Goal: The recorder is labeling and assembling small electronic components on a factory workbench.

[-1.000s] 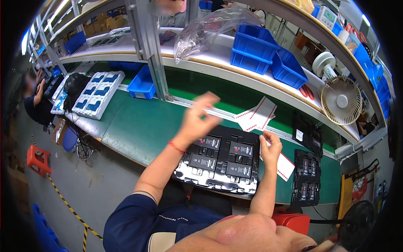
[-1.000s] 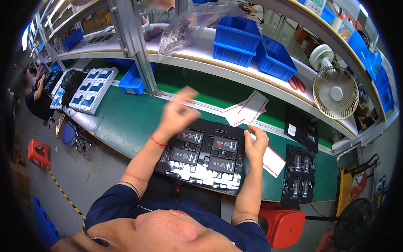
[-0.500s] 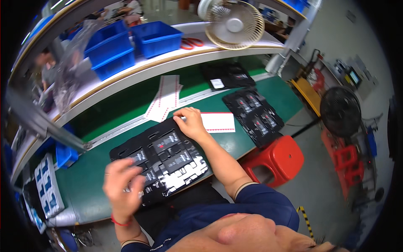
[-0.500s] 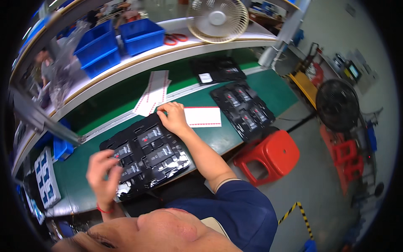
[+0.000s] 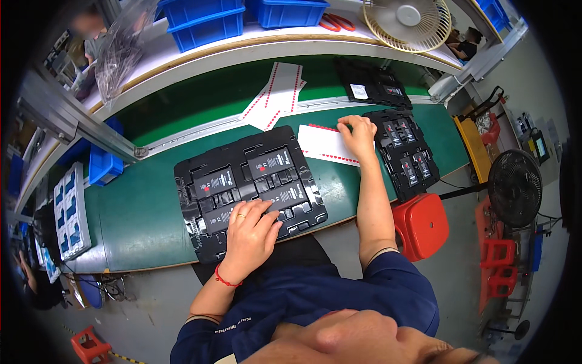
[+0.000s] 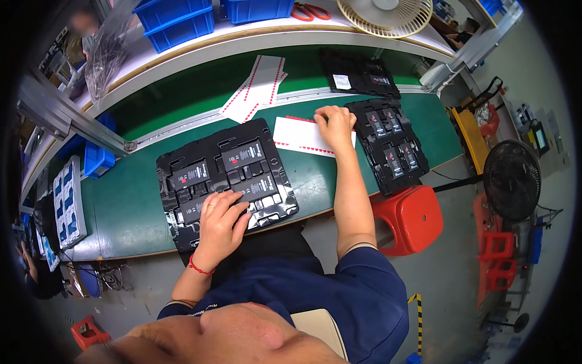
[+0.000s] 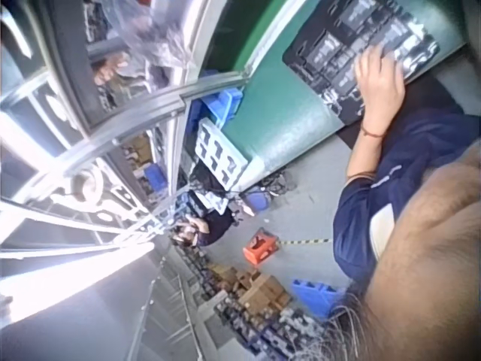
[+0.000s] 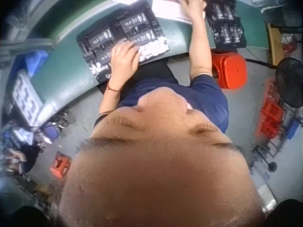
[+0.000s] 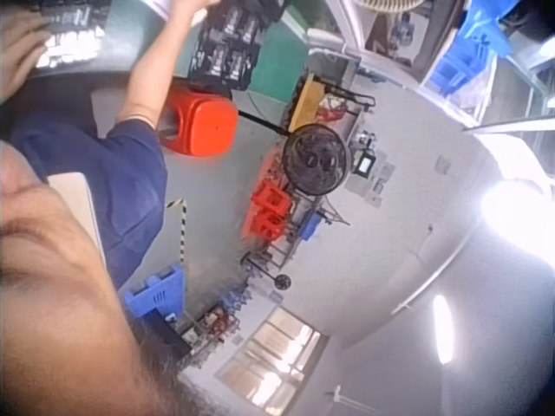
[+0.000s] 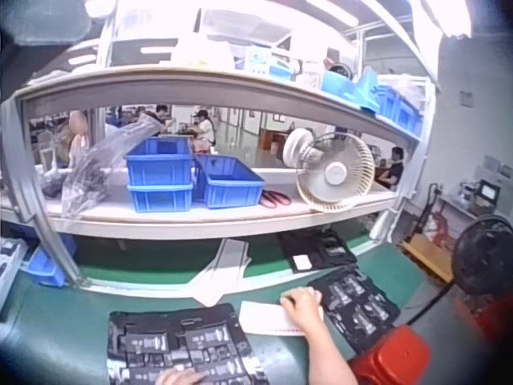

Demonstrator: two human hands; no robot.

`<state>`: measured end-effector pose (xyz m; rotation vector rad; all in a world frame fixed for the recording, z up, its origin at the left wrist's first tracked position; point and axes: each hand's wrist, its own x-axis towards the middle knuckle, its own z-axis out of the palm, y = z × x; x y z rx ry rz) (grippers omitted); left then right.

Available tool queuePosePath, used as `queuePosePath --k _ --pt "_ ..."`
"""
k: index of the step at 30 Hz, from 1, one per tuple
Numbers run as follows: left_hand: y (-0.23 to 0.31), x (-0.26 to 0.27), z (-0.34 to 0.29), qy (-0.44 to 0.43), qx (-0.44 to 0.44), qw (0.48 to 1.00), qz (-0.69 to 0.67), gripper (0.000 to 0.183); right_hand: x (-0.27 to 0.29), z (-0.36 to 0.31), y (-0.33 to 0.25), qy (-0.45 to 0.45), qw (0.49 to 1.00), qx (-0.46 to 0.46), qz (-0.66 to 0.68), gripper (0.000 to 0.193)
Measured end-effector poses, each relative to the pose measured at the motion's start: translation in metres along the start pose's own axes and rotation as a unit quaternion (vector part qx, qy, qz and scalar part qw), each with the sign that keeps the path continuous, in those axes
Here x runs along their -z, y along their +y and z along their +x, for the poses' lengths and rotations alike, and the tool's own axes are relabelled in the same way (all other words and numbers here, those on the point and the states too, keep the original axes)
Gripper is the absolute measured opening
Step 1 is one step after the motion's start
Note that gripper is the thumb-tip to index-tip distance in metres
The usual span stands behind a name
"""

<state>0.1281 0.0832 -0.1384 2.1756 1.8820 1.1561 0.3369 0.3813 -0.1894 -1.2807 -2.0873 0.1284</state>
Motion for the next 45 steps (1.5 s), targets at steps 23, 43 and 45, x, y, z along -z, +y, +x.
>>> queuePosePath --k 23,43,45 --pt "-0.004 0.001 -0.006 0.002 -0.004 1.000 0.000 0.021 -0.013 -0.022 -0.053 -0.163 0.958 -0.007 0.236 0.004" --pt "-0.005 0.000 -0.009 0.005 0.010 1.000 -0.016 0.023 0.095 -0.051 -0.141 -0.323 0.874 0.336 0.139 0.064" --pt "-0.007 0.002 -0.007 0.006 0.012 0.999 -0.030 0.023 0.094 -0.050 -0.145 -0.338 0.867 0.350 0.112 0.066"
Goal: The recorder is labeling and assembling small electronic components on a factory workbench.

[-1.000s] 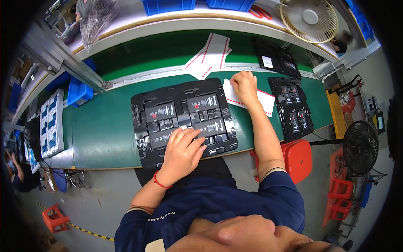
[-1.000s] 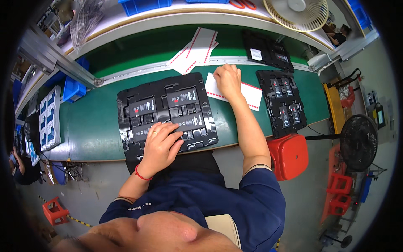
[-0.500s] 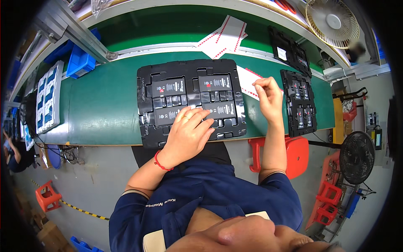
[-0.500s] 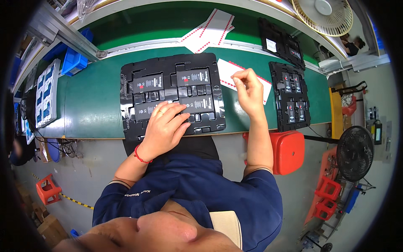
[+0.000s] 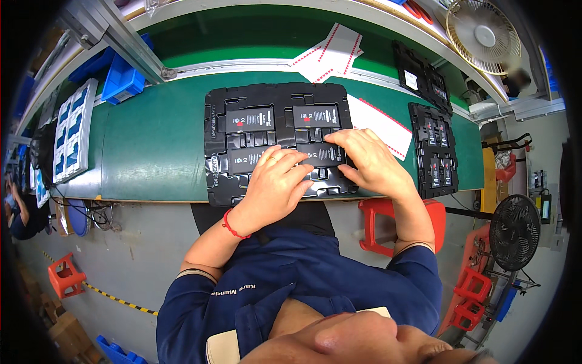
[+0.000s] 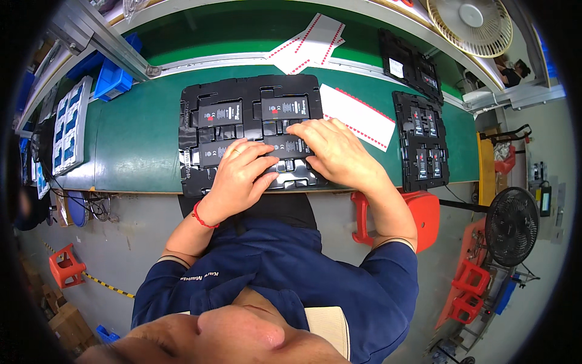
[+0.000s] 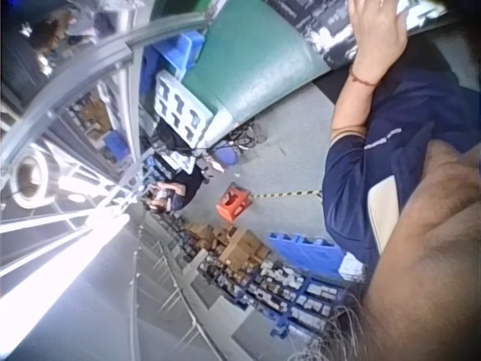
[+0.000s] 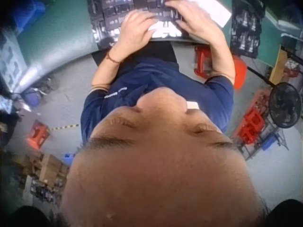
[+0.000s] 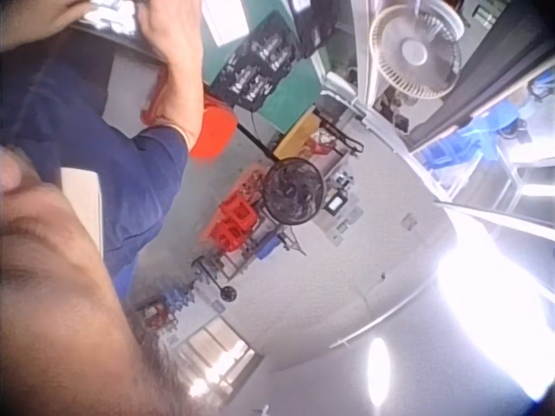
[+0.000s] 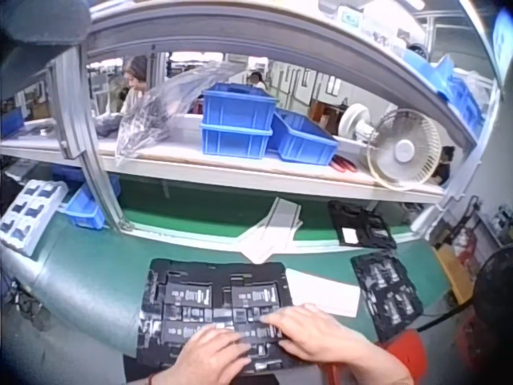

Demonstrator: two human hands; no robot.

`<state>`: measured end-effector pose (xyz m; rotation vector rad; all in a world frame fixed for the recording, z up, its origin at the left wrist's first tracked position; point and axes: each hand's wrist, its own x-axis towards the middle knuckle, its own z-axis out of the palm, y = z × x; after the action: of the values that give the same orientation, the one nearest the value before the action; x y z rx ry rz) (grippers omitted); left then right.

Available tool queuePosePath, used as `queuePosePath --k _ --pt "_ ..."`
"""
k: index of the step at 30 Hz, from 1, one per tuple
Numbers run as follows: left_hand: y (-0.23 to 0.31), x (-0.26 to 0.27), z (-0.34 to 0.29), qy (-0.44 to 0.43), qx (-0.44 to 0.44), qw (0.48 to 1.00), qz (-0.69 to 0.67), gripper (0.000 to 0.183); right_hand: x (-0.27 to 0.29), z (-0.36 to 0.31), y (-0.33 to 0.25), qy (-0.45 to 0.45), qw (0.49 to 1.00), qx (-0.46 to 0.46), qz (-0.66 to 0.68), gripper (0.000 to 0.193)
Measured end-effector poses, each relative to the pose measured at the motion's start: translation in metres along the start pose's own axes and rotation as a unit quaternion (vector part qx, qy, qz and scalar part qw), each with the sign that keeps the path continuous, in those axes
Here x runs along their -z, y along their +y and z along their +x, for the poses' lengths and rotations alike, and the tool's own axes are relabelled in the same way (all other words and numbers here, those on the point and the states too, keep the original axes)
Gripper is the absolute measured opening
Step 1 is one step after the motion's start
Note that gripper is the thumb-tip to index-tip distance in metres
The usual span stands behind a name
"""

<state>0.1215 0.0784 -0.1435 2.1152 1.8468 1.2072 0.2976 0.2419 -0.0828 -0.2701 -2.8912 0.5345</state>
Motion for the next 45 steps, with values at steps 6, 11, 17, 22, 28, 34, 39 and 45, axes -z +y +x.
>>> queuePosePath --k 6,11,17,22,28,34,39,45 --pt "0.003 0.006 0.016 -0.033 0.034 0.999 -0.001 0.025 -0.002 0.002 0.006 0.017 0.999 0.010 0.027 0.070" --pt "0.004 -0.005 0.021 0.042 0.035 0.997 0.054 0.018 -0.004 0.005 0.022 0.051 0.969 -0.052 0.237 0.075" --pt "0.003 -0.009 0.025 0.132 0.036 0.990 0.034 0.015 -0.001 0.023 0.024 0.125 0.873 -0.151 0.446 0.056" --pt "0.001 -0.016 0.022 0.157 0.053 0.986 0.019 0.013 0.004 0.042 0.011 0.040 0.867 -0.133 0.479 0.055" --pt "-0.001 -0.019 0.020 0.168 0.036 0.984 0.044 0.012 0.001 0.057 0.010 -0.072 0.857 -0.154 0.487 0.053" --pt "-0.001 -0.020 0.021 0.179 0.039 0.982 0.043 0.011 -0.003 0.059 0.013 -0.087 0.865 -0.178 0.462 0.054" --pt "0.001 -0.019 0.024 0.194 0.049 0.979 0.024 0.010 -0.005 0.057 0.011 -0.081 0.870 -0.180 0.452 0.054" --pt "0.005 -0.017 0.026 0.186 0.099 0.977 -0.011 0.008 -0.007 0.058 0.011 -0.088 0.880 -0.184 0.429 0.053"
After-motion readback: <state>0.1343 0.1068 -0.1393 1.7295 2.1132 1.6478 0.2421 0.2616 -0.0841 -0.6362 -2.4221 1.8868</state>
